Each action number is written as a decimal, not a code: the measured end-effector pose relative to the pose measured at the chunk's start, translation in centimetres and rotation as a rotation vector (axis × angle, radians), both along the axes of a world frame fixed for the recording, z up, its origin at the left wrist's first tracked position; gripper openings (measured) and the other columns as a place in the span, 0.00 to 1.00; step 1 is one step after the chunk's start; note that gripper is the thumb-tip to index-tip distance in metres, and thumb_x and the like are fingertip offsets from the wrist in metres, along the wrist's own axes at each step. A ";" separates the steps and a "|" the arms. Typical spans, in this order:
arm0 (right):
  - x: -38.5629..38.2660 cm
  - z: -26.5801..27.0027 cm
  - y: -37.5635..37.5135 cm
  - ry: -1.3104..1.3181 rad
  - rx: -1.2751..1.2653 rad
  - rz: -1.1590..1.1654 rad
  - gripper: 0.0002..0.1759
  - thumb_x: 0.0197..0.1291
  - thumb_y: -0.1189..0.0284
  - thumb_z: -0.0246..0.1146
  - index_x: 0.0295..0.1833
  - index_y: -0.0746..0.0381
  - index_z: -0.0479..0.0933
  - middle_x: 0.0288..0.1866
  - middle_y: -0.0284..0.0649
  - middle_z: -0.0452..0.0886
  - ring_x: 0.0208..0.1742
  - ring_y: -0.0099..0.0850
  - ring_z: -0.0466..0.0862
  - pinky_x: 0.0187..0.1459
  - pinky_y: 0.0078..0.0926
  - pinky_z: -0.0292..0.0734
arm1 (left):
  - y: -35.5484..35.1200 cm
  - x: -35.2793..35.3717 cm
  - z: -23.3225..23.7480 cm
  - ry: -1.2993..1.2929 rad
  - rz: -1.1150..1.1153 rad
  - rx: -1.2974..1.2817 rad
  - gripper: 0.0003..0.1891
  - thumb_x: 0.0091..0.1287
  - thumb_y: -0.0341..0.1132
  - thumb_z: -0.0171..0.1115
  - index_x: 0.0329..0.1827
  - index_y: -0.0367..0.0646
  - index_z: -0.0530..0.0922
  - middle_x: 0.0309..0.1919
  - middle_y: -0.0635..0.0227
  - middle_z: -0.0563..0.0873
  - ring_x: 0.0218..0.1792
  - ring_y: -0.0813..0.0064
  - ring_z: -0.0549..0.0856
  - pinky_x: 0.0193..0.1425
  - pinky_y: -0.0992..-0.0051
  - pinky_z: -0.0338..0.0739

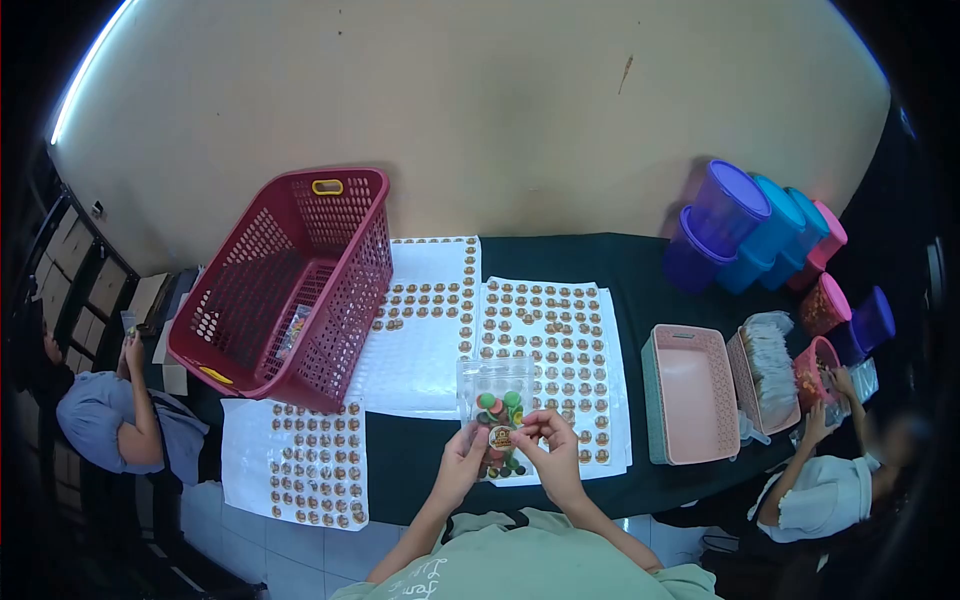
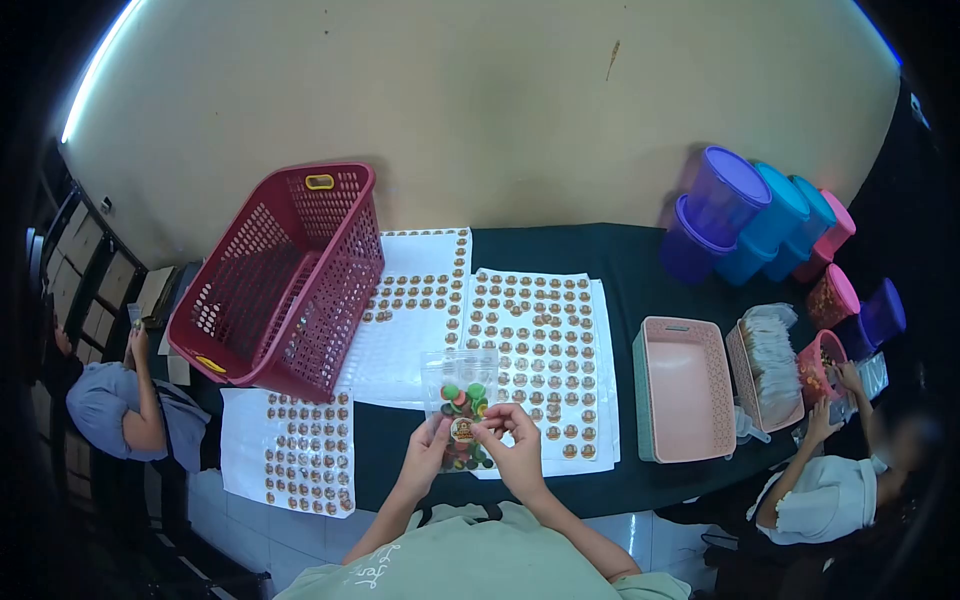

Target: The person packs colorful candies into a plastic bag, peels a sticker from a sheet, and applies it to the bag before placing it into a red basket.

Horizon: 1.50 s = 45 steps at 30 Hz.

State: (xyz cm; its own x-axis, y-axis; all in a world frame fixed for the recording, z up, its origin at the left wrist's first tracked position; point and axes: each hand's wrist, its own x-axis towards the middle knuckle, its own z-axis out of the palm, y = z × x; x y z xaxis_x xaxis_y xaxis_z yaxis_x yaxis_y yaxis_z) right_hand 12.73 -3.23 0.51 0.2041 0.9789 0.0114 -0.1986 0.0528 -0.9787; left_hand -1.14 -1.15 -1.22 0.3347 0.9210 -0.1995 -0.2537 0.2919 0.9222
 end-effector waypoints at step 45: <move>0.9 -2.0 0.5 0.131 -0.097 0.129 0.15 0.53 0.74 0.64 0.46 0.63 0.72 0.39 0.33 0.76 0.40 0.18 0.76 0.39 0.16 0.71 | 0.4 -0.5 -0.3 -0.017 -0.124 0.036 0.18 0.66 0.34 0.52 0.56 0.35 0.66 0.37 0.67 0.80 0.32 0.83 0.80 0.37 0.82 0.77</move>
